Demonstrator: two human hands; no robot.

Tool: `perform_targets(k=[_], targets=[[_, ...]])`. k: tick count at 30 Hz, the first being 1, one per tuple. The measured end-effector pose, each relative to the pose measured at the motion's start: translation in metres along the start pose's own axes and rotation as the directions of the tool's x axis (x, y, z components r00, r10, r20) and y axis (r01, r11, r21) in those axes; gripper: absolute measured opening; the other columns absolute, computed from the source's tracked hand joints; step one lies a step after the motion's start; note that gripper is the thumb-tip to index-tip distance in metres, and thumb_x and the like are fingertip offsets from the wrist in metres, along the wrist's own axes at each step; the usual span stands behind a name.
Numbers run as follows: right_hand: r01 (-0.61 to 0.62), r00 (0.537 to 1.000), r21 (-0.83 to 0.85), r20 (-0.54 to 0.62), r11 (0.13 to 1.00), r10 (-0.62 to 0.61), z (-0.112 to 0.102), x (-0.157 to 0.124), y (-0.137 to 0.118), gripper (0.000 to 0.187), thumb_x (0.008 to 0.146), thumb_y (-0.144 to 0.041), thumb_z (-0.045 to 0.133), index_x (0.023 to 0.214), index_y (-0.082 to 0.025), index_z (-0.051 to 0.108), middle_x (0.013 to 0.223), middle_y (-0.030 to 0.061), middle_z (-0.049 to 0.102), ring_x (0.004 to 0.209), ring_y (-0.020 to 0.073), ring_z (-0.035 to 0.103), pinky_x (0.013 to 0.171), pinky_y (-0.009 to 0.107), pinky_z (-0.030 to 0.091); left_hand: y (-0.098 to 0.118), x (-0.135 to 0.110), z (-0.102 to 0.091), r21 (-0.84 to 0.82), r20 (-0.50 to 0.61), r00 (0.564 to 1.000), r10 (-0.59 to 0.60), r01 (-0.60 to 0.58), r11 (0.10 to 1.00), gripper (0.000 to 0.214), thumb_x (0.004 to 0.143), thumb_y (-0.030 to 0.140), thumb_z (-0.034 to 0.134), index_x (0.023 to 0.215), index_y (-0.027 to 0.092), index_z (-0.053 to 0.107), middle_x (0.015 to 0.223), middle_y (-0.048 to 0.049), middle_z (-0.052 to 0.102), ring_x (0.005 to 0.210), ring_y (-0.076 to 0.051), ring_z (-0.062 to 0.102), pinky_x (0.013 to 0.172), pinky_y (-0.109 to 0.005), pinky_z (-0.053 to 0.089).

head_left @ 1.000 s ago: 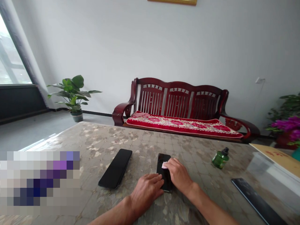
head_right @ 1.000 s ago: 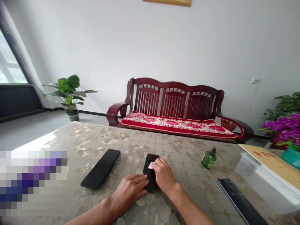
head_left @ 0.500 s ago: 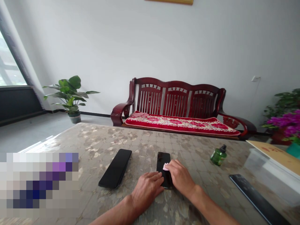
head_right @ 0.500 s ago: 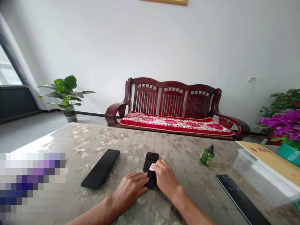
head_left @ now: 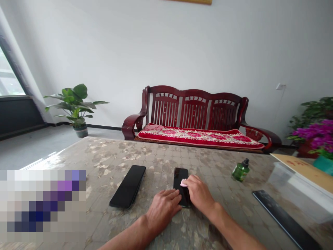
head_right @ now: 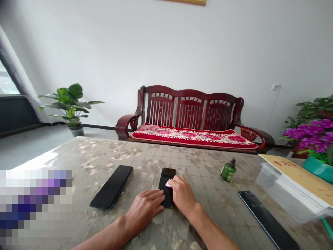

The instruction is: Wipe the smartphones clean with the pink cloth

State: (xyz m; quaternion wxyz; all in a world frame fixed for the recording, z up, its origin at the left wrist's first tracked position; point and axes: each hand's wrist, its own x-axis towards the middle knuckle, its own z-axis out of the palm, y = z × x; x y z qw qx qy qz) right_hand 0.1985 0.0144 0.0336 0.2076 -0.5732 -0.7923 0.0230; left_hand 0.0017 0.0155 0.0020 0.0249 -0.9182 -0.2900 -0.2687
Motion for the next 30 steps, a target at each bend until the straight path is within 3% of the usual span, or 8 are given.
perform_targets(k=[3,5,13,16,22,30], targets=[[0.034,0.999,0.041,0.005,0.999,-0.034,-0.002,-0.026,-0.006,0.035,0.096,-0.012,0.04,0.103,-0.027,0.071,0.094,0.0031,0.065,0.093,0.0169,0.057,0.083,0.025,0.042,0.001,0.001,-0.002,-0.007,0.021,1.0,-0.002,0.002,1.0,0.014,0.095,0.029,0.059,0.102,0.02,0.065,0.109,-0.0061,0.071,0.103,-0.021,0.067,0.09,-0.032,0.053],[0.038,0.999,0.051,0.008,0.998,-0.038,-0.002,-0.028,-0.006,0.036,0.096,-0.014,0.039,0.103,-0.027,0.071,0.093,0.0035,0.065,0.092,0.017,0.057,0.083,0.025,0.043,0.001,0.001,-0.002,-0.008,0.026,1.0,-0.004,0.004,1.0,0.013,0.095,0.029,0.059,0.101,0.019,0.065,0.109,-0.006,0.071,0.103,-0.021,0.067,0.09,-0.032,0.053],[-0.076,0.997,-0.122,0.004,0.99,0.077,0.006,0.048,0.001,0.032,0.093,-0.011,0.043,0.098,-0.023,0.072,0.098,0.0057,0.066,0.099,0.0183,0.057,0.086,0.026,0.041,0.0,0.001,-0.002,-0.003,0.002,1.0,0.022,-0.022,1.0,0.017,0.096,0.031,0.057,0.102,0.018,0.065,0.107,-0.0071,0.072,0.1,-0.021,0.068,0.087,-0.032,0.055],[-0.064,0.998,-0.135,-0.005,0.989,0.064,0.01,0.047,-0.007,0.031,0.094,-0.011,0.043,0.096,-0.023,0.072,0.097,0.0054,0.065,0.098,0.0183,0.055,0.085,0.026,0.041,-0.001,0.001,-0.003,0.003,0.015,1.0,0.023,-0.023,1.0,0.016,0.095,0.031,0.059,0.102,0.018,0.065,0.107,-0.0069,0.072,0.099,-0.022,0.068,0.086,-0.033,0.055],[0.102,0.994,-0.08,0.037,0.992,-0.1,0.008,0.013,-0.018,0.028,0.095,-0.013,0.045,0.1,-0.025,0.07,0.094,0.003,0.064,0.094,0.0171,0.054,0.081,0.025,0.039,0.001,0.003,-0.002,0.013,0.08,0.997,0.005,-0.006,1.0,0.015,0.089,0.028,0.067,0.099,0.018,0.063,0.107,-0.0058,0.071,0.099,-0.023,0.067,0.087,-0.035,0.056],[-0.03,0.999,-0.155,0.031,0.988,0.035,0.015,0.07,-0.008,0.029,0.095,-0.015,0.045,0.094,-0.023,0.073,0.096,0.0056,0.066,0.096,0.0191,0.055,0.083,0.027,0.04,0.001,0.001,-0.001,0.052,0.049,0.998,0.024,-0.026,0.998,0.014,0.092,0.028,0.064,0.102,0.018,0.064,0.11,-0.0064,0.071,0.1,-0.023,0.068,0.086,-0.034,0.056]])
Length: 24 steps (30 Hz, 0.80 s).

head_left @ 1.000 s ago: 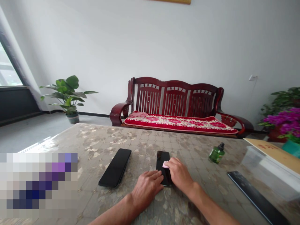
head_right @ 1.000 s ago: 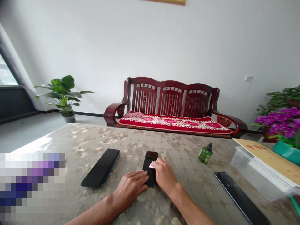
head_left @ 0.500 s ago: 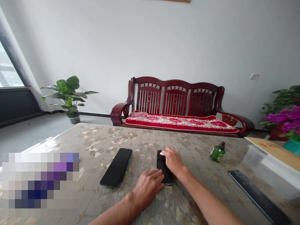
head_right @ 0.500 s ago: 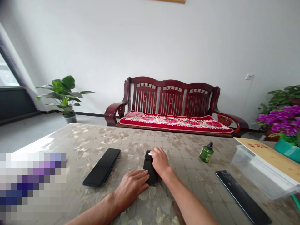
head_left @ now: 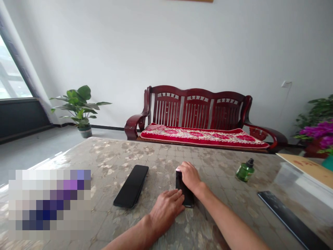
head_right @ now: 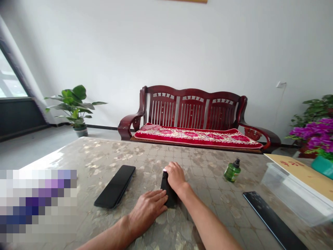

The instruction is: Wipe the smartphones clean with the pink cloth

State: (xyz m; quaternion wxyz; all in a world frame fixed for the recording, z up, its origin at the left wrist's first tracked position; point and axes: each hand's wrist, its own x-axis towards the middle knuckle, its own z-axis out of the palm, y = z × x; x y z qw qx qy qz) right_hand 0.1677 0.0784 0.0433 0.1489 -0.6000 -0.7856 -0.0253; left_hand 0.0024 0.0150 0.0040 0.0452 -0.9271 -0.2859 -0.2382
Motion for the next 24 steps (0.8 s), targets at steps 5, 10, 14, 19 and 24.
perform_targets(k=[5,10,14,19,24], targets=[[0.117,0.993,0.053,0.009,0.992,-0.118,0.0,-0.021,-0.009,0.031,0.095,-0.013,0.044,0.097,-0.026,0.072,0.096,0.0026,0.066,0.094,0.0161,0.054,0.082,0.024,0.039,0.001,0.001,-0.002,-0.002,0.009,1.0,-0.003,0.003,1.0,0.012,0.093,0.028,0.062,0.1,0.018,0.064,0.109,-0.0066,0.071,0.096,-0.023,0.068,0.084,-0.033,0.056],[0.178,0.984,0.071,-0.014,0.982,-0.177,-0.003,-0.042,-0.001,0.027,0.094,-0.015,0.047,0.098,-0.026,0.071,0.095,0.0024,0.065,0.093,0.0165,0.053,0.081,0.025,0.039,0.0,0.002,-0.002,-0.025,0.016,1.0,-0.02,0.021,0.999,0.014,0.091,0.029,0.066,0.1,0.019,0.064,0.11,-0.0062,0.072,0.097,-0.023,0.068,0.085,-0.033,0.056],[0.009,0.998,0.045,-0.063,0.999,-0.006,-0.001,-0.031,0.012,0.029,0.094,-0.013,0.045,0.098,-0.025,0.072,0.094,0.0038,0.066,0.094,0.0173,0.055,0.083,0.025,0.039,0.0,0.0,0.0,-0.029,0.005,1.0,-0.018,0.018,0.999,0.015,0.091,0.028,0.066,0.103,0.019,0.064,0.113,-0.0068,0.071,0.103,-0.024,0.067,0.088,-0.034,0.056],[0.016,0.997,0.056,-0.082,0.998,-0.011,-0.003,-0.046,0.008,0.03,0.094,-0.011,0.045,0.094,-0.025,0.072,0.092,0.0035,0.064,0.093,0.0173,0.055,0.081,0.025,0.039,0.0,0.0,-0.002,-0.05,0.024,0.999,-0.049,0.05,0.998,0.014,0.091,0.029,0.066,0.101,0.02,0.065,0.113,-0.0052,0.071,0.103,-0.024,0.068,0.088,-0.035,0.056],[0.028,0.995,0.108,-0.097,0.994,-0.018,-0.008,-0.078,-0.003,0.029,0.094,-0.012,0.046,0.095,-0.025,0.071,0.091,0.0034,0.064,0.092,0.0173,0.056,0.081,0.025,0.041,-0.003,0.002,-0.005,-0.135,0.01,0.997,-0.072,0.073,0.988,0.014,0.094,0.032,0.06,0.095,0.021,0.068,0.109,-0.0046,0.073,0.099,-0.023,0.069,0.089,-0.034,0.054]])
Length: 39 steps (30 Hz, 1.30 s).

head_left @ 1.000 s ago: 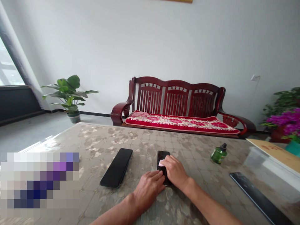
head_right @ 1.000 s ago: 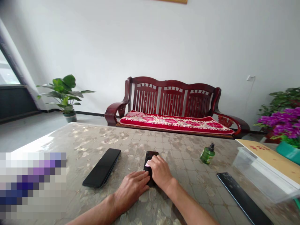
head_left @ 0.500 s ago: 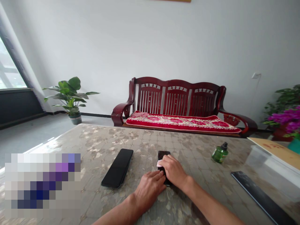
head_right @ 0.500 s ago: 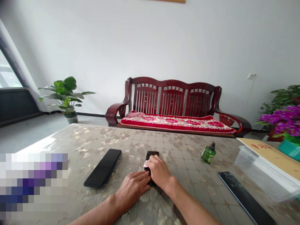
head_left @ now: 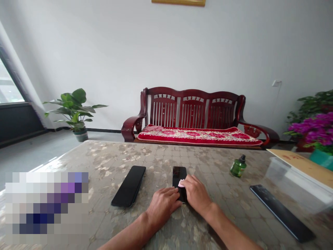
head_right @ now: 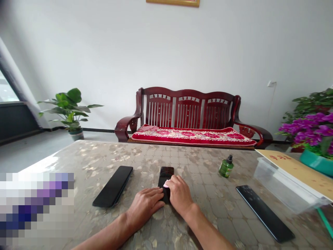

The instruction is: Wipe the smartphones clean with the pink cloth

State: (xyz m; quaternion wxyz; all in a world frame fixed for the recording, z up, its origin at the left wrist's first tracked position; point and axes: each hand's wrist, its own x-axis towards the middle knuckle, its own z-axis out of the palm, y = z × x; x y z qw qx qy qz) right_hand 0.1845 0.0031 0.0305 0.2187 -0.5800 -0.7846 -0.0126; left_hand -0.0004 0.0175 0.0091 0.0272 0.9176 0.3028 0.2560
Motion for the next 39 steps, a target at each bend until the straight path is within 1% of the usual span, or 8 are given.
perform_targets(k=[5,12,16,20,23,26,32,39], targets=[[-0.009,0.997,0.05,-0.075,0.999,0.013,0.004,-0.008,0.001,0.029,0.094,-0.011,0.046,0.097,-0.026,0.071,0.092,0.003,0.065,0.092,0.017,0.057,0.083,0.025,0.044,0.0,0.001,-0.008,-0.129,-0.01,0.997,-0.083,0.081,0.988,0.028,0.1,0.029,0.046,0.091,0.023,0.072,0.106,-0.0024,0.074,0.098,-0.02,0.069,0.093,-0.03,0.05],[0.068,0.988,0.071,-0.145,0.995,-0.057,0.008,-0.01,0.005,0.024,0.094,-0.013,0.049,0.093,-0.024,0.07,0.089,0.0031,0.064,0.088,0.0173,0.056,0.08,0.025,0.044,-0.008,0.016,-0.023,-0.184,0.141,0.95,-0.277,0.301,0.936,0.032,0.09,0.014,0.047,0.107,0.028,0.07,0.102,0.0013,0.074,0.092,-0.016,0.069,0.083,-0.022,0.05],[0.074,0.988,0.072,-0.138,0.995,-0.063,0.008,-0.009,0.007,0.027,0.087,-0.005,0.049,0.09,-0.023,0.069,0.087,0.0027,0.063,0.089,0.017,0.054,0.08,0.025,0.042,-0.018,0.039,-0.026,-0.032,0.216,0.955,-0.205,0.217,0.976,0.047,0.086,0.005,0.042,0.121,0.026,0.064,0.12,-0.0027,0.068,0.11,-0.018,0.063,0.095,-0.026,0.047],[0.089,0.991,0.08,-0.105,0.993,-0.08,0.006,-0.007,0.006,0.03,0.081,-0.001,0.049,0.087,-0.022,0.069,0.086,0.0026,0.062,0.088,0.0176,0.053,0.081,0.026,0.041,-0.026,0.068,-0.022,0.008,0.275,0.956,-0.105,0.107,0.994,0.061,0.078,0.004,0.056,0.133,0.029,0.054,0.147,-0.0069,0.046,0.133,-0.026,0.045,0.108,-0.038,0.038],[0.113,0.989,0.105,-0.109,0.988,-0.102,0.006,-0.007,0.007,0.028,0.082,-0.003,0.048,0.084,-0.022,0.069,0.083,0.0028,0.061,0.085,0.0181,0.051,0.079,0.027,0.04,-0.031,0.087,-0.018,0.134,0.404,0.914,0.017,-0.078,0.988,0.064,0.081,0.008,0.061,0.139,0.03,0.047,0.155,-0.013,0.031,0.138,-0.032,0.037,0.106,-0.045,0.04],[0.128,0.986,0.127,-0.12,0.984,-0.113,0.007,-0.008,0.009,0.027,0.082,-0.004,0.048,0.083,-0.022,0.068,0.081,0.0025,0.061,0.084,0.0179,0.051,0.077,0.027,0.04,-0.037,0.1,-0.016,0.149,0.477,0.877,0.056,-0.143,0.979,0.064,0.081,0.01,0.064,0.138,0.035,0.046,0.155,-0.011,0.03,0.136,-0.034,0.039,0.103,-0.046,0.042],[0.114,0.988,0.152,-0.119,0.982,-0.096,0.008,-0.006,0.009,0.027,0.079,-0.003,0.05,0.085,-0.022,0.069,0.086,0.0028,0.063,0.088,0.0183,0.051,0.079,0.027,0.04,-0.039,0.107,-0.022,0.157,0.561,0.827,0.03,-0.141,0.978,0.069,0.078,0.014,0.069,0.138,0.036,0.044,0.152,-0.0116,0.033,0.131,-0.035,0.045,0.099,-0.049,0.045],[-0.032,0.984,0.165,-0.168,0.986,0.06,0.006,-0.004,0.013,0.031,0.085,-0.002,0.047,0.089,-0.023,0.07,0.087,0.0023,0.064,0.09,0.0166,0.055,0.082,0.026,0.043,-0.039,0.1,-0.042,0.259,0.599,0.774,-0.205,0.055,0.964,0.077,0.057,0.02,0.082,0.129,0.027,0.054,0.135,-0.0167,0.049,0.114,-0.04,0.057,0.09,-0.052,0.05]])
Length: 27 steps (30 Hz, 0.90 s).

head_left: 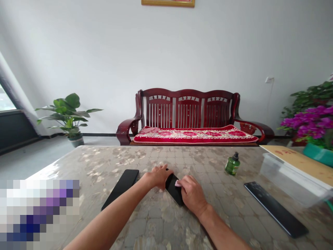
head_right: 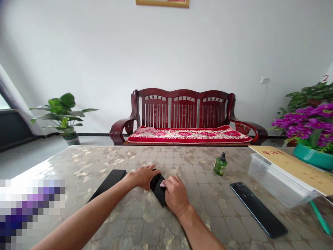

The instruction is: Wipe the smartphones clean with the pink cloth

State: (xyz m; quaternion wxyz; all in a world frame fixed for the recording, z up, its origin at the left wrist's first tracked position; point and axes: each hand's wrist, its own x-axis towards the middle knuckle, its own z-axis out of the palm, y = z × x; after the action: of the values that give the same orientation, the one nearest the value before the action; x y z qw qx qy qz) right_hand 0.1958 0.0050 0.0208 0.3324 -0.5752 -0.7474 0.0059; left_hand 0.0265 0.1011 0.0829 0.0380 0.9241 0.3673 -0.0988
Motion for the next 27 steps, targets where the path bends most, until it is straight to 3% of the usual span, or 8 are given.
perform_targets(k=[4,9,16,19,23,27], targets=[[-0.087,0.995,0.003,-0.042,0.996,0.087,-0.001,0.0,0.004,0.033,0.087,-0.003,0.045,0.087,-0.024,0.071,0.089,0.0023,0.066,0.091,0.0163,0.057,0.083,0.025,0.044,-0.005,-0.017,0.004,-0.06,0.022,0.997,-0.07,0.072,0.996,0.072,0.057,0.03,0.081,0.125,0.024,0.058,0.12,-0.0146,0.058,0.106,-0.036,0.061,0.083,-0.045,0.053],[-0.102,0.994,-0.068,-0.041,0.992,0.099,-0.002,-0.003,0.009,0.031,0.087,-0.005,0.046,0.086,-0.025,0.071,0.088,0.0026,0.065,0.091,0.0168,0.058,0.086,0.026,0.044,0.004,-0.043,0.02,-0.127,-0.076,0.981,-0.177,0.167,0.978,0.067,0.06,0.043,0.079,0.12,0.019,0.061,0.116,-0.0139,0.058,0.11,-0.035,0.056,0.091,-0.042,0.049],[-0.12,0.993,-0.131,0.003,0.984,0.121,-0.005,-0.005,0.01,0.031,0.09,-0.008,0.044,0.095,-0.024,0.07,0.093,0.0041,0.064,0.095,0.0177,0.058,0.09,0.026,0.043,0.032,-0.068,0.051,-0.256,-0.266,0.896,-0.356,0.29,0.922,0.059,0.071,0.048,0.071,0.12,0.018,0.059,0.115,-0.0121,0.056,0.109,-0.032,0.051,0.094,-0.039,0.044],[-0.103,0.994,-0.161,0.032,0.982,0.109,-0.003,-0.005,-0.002,0.031,0.092,-0.009,0.044,0.096,-0.025,0.071,0.092,0.0045,0.063,0.094,0.0177,0.057,0.088,0.026,0.042,0.039,-0.069,0.056,-0.285,-0.298,0.878,-0.375,0.293,0.912,0.054,0.073,0.047,0.071,0.117,0.018,0.06,0.113,-0.0117,0.057,0.108,-0.032,0.051,0.095,-0.039,0.042],[0.019,0.994,-0.154,0.108,0.988,-0.003,0.002,-0.005,-0.022,0.03,0.094,-0.011,0.045,0.1,-0.026,0.07,0.093,0.0036,0.063,0.094,0.0174,0.056,0.084,0.026,0.042,0.039,-0.069,0.056,-0.297,-0.306,0.873,-0.38,0.291,0.909,0.053,0.072,0.047,0.071,0.115,0.018,0.061,0.113,-0.0117,0.057,0.108,-0.032,0.051,0.095,-0.04,0.042],[0.037,0.992,-0.167,0.123,0.985,-0.016,0.0,-0.002,-0.018,0.028,0.094,-0.011,0.046,0.1,-0.026,0.07,0.093,0.0033,0.063,0.094,0.0176,0.056,0.084,0.026,0.042,0.032,-0.07,0.053,-0.303,-0.292,0.889,-0.352,0.263,0.916,0.058,0.07,0.048,0.072,0.119,0.018,0.061,0.114,-0.0117,0.057,0.109,-0.032,0.051,0.095,-0.04,0.043]])
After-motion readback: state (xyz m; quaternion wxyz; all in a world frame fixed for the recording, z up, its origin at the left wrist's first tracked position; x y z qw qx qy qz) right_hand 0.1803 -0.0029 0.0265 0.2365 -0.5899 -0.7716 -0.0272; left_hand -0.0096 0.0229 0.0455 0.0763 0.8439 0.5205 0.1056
